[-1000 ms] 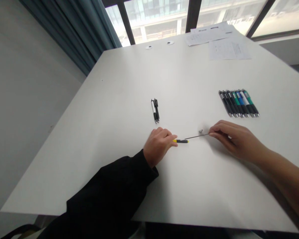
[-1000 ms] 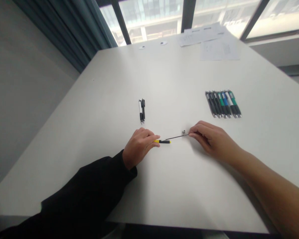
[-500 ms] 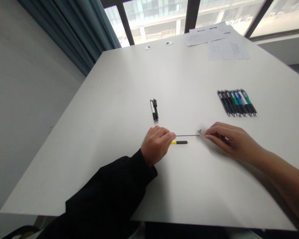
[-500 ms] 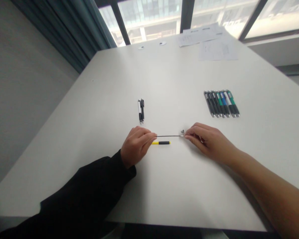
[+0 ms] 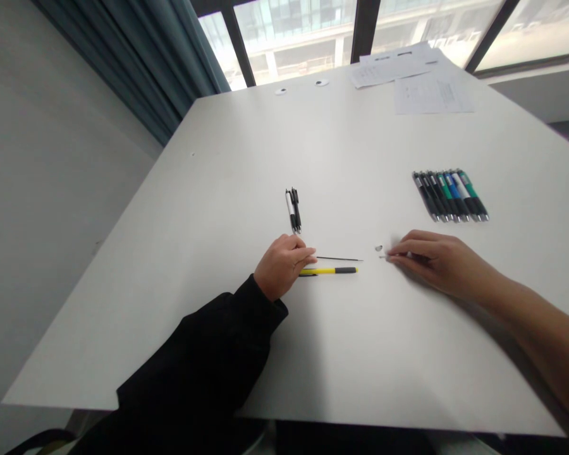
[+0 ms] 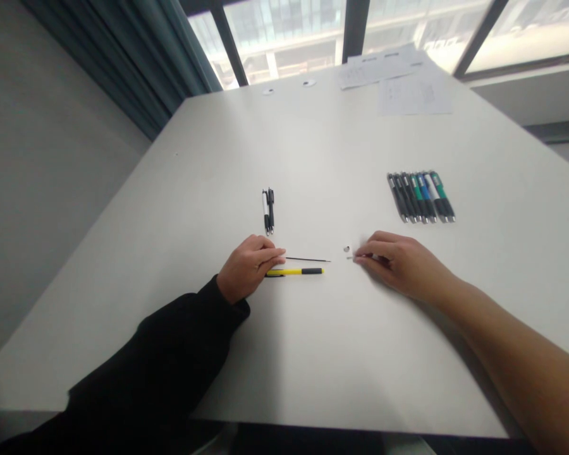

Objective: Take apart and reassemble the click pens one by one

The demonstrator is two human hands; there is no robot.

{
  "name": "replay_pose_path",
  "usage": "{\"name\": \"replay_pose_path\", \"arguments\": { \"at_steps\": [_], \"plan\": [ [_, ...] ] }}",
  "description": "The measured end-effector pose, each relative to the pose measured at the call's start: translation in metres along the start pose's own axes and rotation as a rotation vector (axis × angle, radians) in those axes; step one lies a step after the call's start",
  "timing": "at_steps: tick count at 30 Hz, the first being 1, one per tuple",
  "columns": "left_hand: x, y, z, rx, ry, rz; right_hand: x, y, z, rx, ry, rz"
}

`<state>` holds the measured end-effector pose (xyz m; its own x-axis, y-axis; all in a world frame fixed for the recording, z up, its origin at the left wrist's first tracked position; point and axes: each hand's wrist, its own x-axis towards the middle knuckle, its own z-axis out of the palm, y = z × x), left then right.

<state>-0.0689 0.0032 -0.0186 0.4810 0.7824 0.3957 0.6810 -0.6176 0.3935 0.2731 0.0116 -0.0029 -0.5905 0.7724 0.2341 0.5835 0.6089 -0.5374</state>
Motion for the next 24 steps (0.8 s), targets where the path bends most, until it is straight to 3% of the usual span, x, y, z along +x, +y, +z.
{"name": "replay_pose_path", "arguments": {
  "at_steps": [13, 16, 20, 24],
  "plan": [
    [0.001, 0.0, 0.001, -0.018, 0.042, -0.003, 0.0, 0.002, -0.001, -0.034, 0.005, 0.008],
    [0.003, 0.006, -0.003, -0.024, 0.176, -0.011, 0.0, -0.005, -0.005, -0.015, 0.087, 0.0],
    [0.005, 0.017, -0.009, -0.041, 0.398, -0.03, -0.002, -0.015, -0.01, -0.076, 0.336, 0.042],
    [0.006, 0.02, -0.011, -0.045, 0.482, -0.029, -0.002, -0.016, -0.01, -0.155, 0.412, 0.046]
  ]
}}
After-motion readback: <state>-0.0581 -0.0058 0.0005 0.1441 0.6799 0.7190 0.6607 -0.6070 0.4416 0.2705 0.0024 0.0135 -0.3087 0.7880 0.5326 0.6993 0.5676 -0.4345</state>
